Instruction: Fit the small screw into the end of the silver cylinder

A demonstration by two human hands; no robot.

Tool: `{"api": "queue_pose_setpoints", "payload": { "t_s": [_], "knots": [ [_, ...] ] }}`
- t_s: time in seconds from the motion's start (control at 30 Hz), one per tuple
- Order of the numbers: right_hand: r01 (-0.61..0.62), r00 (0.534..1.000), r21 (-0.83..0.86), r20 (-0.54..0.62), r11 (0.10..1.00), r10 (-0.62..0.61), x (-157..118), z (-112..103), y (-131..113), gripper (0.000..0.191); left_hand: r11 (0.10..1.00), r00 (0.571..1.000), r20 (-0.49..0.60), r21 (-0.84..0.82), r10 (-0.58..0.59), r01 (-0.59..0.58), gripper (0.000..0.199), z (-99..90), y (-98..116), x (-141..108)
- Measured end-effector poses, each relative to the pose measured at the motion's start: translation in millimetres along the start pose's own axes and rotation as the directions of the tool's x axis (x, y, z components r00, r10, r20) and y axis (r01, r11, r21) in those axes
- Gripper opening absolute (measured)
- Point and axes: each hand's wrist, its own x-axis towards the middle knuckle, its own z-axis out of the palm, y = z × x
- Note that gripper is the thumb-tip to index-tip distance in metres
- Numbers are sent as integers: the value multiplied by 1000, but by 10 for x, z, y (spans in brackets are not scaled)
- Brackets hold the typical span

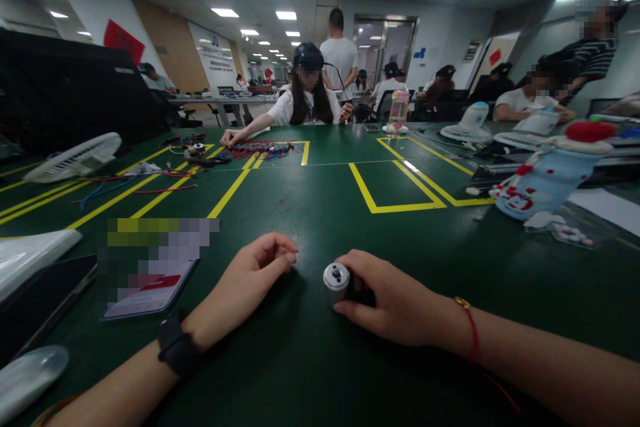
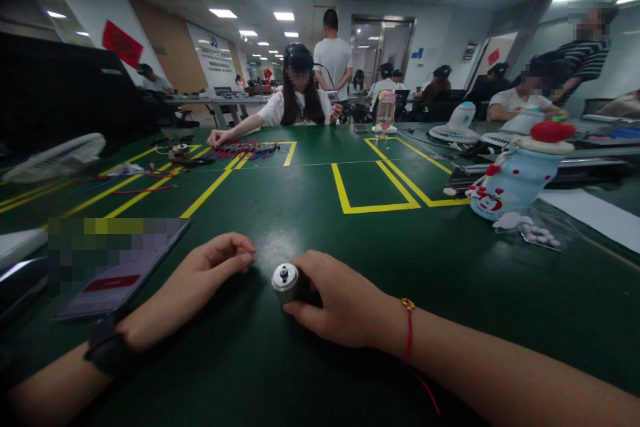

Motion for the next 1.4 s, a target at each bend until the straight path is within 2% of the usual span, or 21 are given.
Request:
{"api": "queue_pose_setpoints", "payload": {
  "t_s": [0.23, 0.4, 0.63, 0.83, 1.1, 1.4],
  "knots": [
    [8, 1000, -6, -6, 1000, -8, -3, 11, 16, 29, 995, 995, 91, 82, 50, -57, 15, 23, 13, -46],
    [-2, 1000, -8, -3, 1000, 2, 7, 20, 23, 28, 959, 977, 167, 227, 132, -168, 11, 54, 106, -84],
    [12, 1000, 3, -7, 1000, -12, 2, 8, 17, 27, 934, 965, 137, 251, 225, -253, 12, 137, 258, -111],
    [39, 999, 0, -17, 999, -39, 8, 8, 8, 22, 916, 942, 161, 235, 293, -325, 14, 177, 328, -123],
    [47, 999, -3, -4, 999, -47, 7, 5, 11, 22, 925, 945, 157, 211, 288, -317, 14, 193, 332, -106],
    [43, 999, -19, -23, 999, -43, 12, 24, 22, 22, 940, 949, 89, 140, 302, -312, 13, 172, 365, -83]
  ]
}}
